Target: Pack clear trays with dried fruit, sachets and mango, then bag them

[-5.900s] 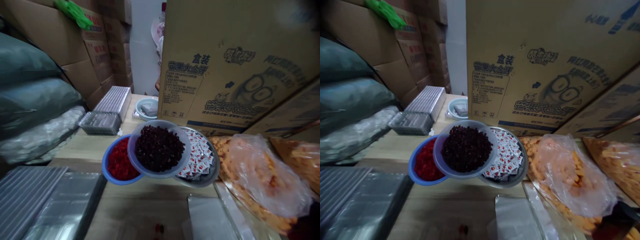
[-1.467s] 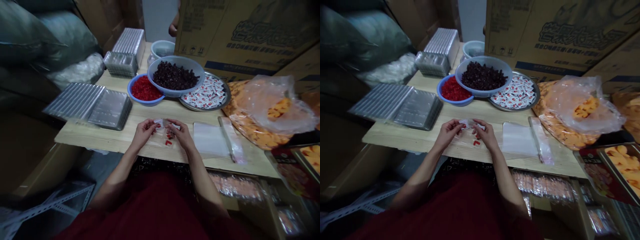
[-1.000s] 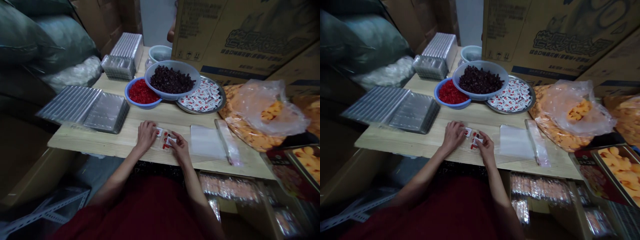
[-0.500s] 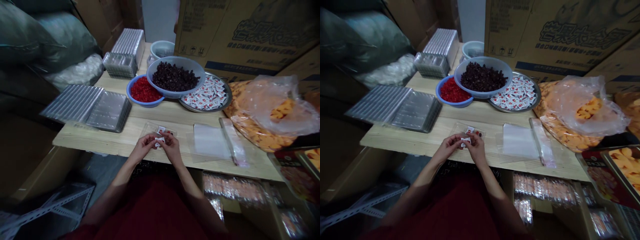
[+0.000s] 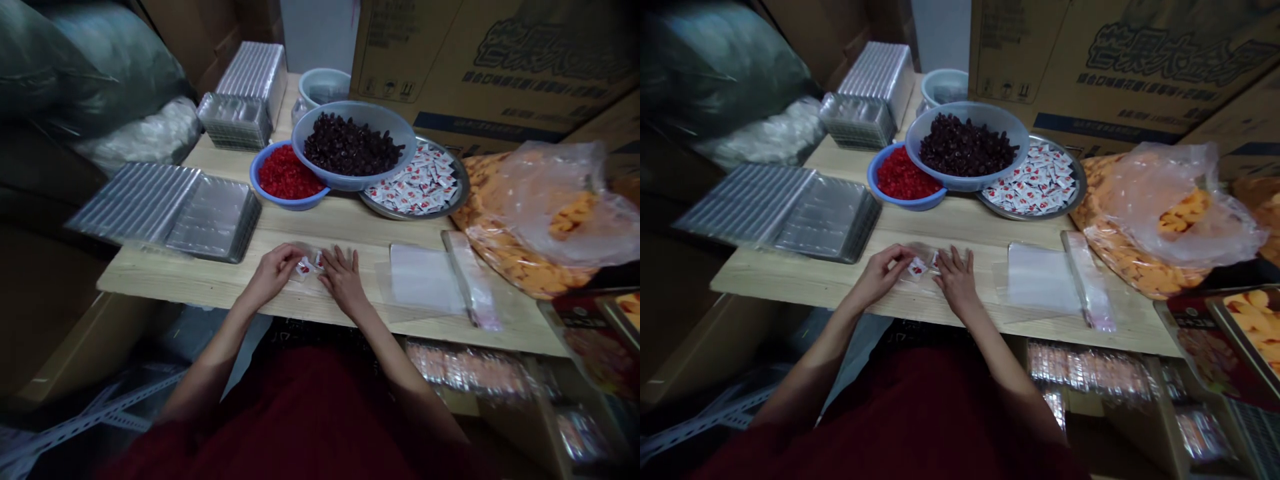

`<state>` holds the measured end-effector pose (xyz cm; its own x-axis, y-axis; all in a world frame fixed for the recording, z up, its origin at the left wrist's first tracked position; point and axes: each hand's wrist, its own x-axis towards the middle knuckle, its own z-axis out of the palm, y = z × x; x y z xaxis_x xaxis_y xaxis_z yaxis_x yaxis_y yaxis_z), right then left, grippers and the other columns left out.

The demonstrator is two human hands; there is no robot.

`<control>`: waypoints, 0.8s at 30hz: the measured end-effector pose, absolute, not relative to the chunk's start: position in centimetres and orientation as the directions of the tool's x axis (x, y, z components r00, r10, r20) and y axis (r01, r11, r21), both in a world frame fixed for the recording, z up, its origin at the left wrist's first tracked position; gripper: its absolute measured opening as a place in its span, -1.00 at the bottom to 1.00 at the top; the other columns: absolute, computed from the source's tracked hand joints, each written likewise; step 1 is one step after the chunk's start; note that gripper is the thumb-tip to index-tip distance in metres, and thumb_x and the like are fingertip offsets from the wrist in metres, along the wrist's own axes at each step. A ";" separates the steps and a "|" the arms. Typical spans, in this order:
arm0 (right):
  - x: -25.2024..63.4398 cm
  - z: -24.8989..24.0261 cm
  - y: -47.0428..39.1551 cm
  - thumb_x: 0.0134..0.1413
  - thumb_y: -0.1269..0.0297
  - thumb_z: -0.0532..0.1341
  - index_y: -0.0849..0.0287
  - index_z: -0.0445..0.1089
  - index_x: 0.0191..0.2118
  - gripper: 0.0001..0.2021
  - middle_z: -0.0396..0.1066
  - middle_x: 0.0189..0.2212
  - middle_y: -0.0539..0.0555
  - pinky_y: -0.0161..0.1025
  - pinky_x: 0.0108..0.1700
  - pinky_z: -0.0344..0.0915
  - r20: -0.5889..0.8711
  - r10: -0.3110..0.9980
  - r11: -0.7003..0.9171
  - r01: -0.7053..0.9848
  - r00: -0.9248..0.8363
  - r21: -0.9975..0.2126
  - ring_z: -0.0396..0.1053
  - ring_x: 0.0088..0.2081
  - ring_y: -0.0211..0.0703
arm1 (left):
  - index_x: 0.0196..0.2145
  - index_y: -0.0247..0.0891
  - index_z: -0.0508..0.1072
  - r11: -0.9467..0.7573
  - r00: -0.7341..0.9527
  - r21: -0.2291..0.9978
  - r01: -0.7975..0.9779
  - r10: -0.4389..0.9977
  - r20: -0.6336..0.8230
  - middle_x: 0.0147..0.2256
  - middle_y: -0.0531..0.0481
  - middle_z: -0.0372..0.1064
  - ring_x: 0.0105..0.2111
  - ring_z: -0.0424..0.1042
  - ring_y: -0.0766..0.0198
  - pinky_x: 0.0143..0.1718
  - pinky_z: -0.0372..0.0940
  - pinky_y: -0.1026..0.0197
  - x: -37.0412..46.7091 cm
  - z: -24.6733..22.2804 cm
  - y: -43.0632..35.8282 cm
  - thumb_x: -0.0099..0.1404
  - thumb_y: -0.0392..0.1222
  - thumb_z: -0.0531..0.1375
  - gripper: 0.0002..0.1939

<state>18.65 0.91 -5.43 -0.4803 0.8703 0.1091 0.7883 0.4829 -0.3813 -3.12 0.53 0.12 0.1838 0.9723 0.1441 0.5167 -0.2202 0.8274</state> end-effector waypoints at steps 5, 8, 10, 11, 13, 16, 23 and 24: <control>20.6 -4.4 -1.0 0.44 0.20 0.06 0.12 0.17 0.40 -0.51 0.05 0.45 0.14 0.37 0.46 -0.38 0.183 0.911 0.413 0.810 -0.370 -0.417 -0.19 0.51 0.09 | -0.19 -0.21 0.53 -0.431 0.490 0.586 0.686 0.869 0.066 -0.22 -0.07 0.52 -0.14 0.45 0.12 -0.08 0.21 0.09 -0.1 -1.2 1.3 0.45 -0.24 0.13 -0.84; 21.7 -4.7 -2.8 0.39 0.16 0.15 0.08 0.17 0.40 -0.47 -0.02 0.47 0.15 0.39 0.45 -0.36 0.176 0.906 0.422 0.789 -0.386 -0.446 -0.29 0.52 0.11 | -0.19 -0.24 0.51 -0.468 0.476 0.433 0.771 0.874 0.098 -0.20 -0.12 0.50 -0.12 0.41 0.06 -0.09 0.16 0.03 1.2 -2.8 0.9 0.47 -0.25 0.10 -0.83; 22.0 -5.4 -3.9 0.35 0.19 0.20 0.07 0.17 0.39 -0.44 -0.08 0.48 0.16 0.43 0.43 -0.36 0.154 0.885 0.459 0.765 -0.440 -0.452 -0.35 0.52 0.12 | -0.17 -0.25 0.50 -0.463 0.435 0.393 0.795 0.886 0.164 -0.18 -0.14 0.48 -0.11 0.38 0.05 -0.09 0.15 0.02 1.5 -3.6 0.3 0.49 -0.22 0.07 -0.79; 22.1 -5.8 -4.2 0.34 0.24 0.21 0.07 0.18 0.39 -0.45 -0.08 0.48 0.17 0.44 0.43 -0.36 0.146 0.876 0.472 0.756 -0.459 -0.454 -0.36 0.52 0.11 | -0.14 -0.25 0.50 -0.457 0.414 0.400 0.794 0.889 0.194 -0.15 -0.15 0.48 -0.10 0.36 0.05 -0.08 0.15 0.02 1.5 -3.8 0.0 0.50 -0.19 0.06 -0.78; 22.1 -6.6 -4.5 0.35 0.32 0.18 0.06 0.19 0.38 -0.47 -0.04 0.47 0.16 0.43 0.43 -0.37 0.141 0.871 0.479 0.747 -0.471 -0.462 -0.32 0.52 0.08 | -0.07 -0.23 0.49 -0.463 0.406 0.441 0.769 0.886 0.223 -0.08 -0.15 0.46 -0.06 0.34 0.06 -0.05 0.15 0.02 1.3 -4.1 -0.6 0.50 -0.13 0.09 -0.78; 22.1 -7.2 -4.3 0.37 0.37 0.13 0.04 0.21 0.38 -0.49 0.06 0.44 0.15 0.44 0.43 -0.39 0.157 0.877 0.470 0.739 -0.455 -0.483 -0.24 0.51 0.05 | -0.02 -0.21 0.48 -0.464 0.423 0.485 0.741 0.884 0.201 -0.01 -0.16 0.44 0.01 0.31 0.03 0.00 0.15 0.00 1.0 -4.2 -1.1 0.47 -0.11 0.14 -0.78; 23.4 -5.6 -5.1 0.38 0.30 0.13 -0.03 0.08 0.44 -0.43 -0.05 0.47 0.16 0.40 0.44 -0.33 0.237 0.891 0.450 0.691 -0.386 -0.566 -0.27 0.51 0.04 | 0.04 -0.18 0.45 -0.421 0.333 0.647 0.636 0.906 0.263 0.00 -0.16 0.41 0.08 0.36 0.08 0.12 0.25 0.00 1.1 -3.3 -1.6 0.46 -0.13 0.14 -0.75; 24.3 -4.9 -5.1 0.38 0.27 0.14 -0.04 0.08 0.44 -0.43 -0.06 0.47 0.15 0.39 0.44 -0.32 0.260 0.900 0.434 0.683 -0.349 -0.587 -0.27 0.51 0.04 | 0.04 -0.18 0.45 -0.412 0.291 0.666 0.622 0.911 0.292 0.01 -0.16 0.41 0.08 0.37 0.10 0.12 0.26 0.01 0.9 -3.2 -1.9 0.47 -0.14 0.12 -0.75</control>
<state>24.31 -5.11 -4.86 -0.3493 0.9003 0.2598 0.6828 0.4344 -0.5874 0.91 -1.86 -3.22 0.2907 0.9112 0.2920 0.6217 -0.4119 0.6662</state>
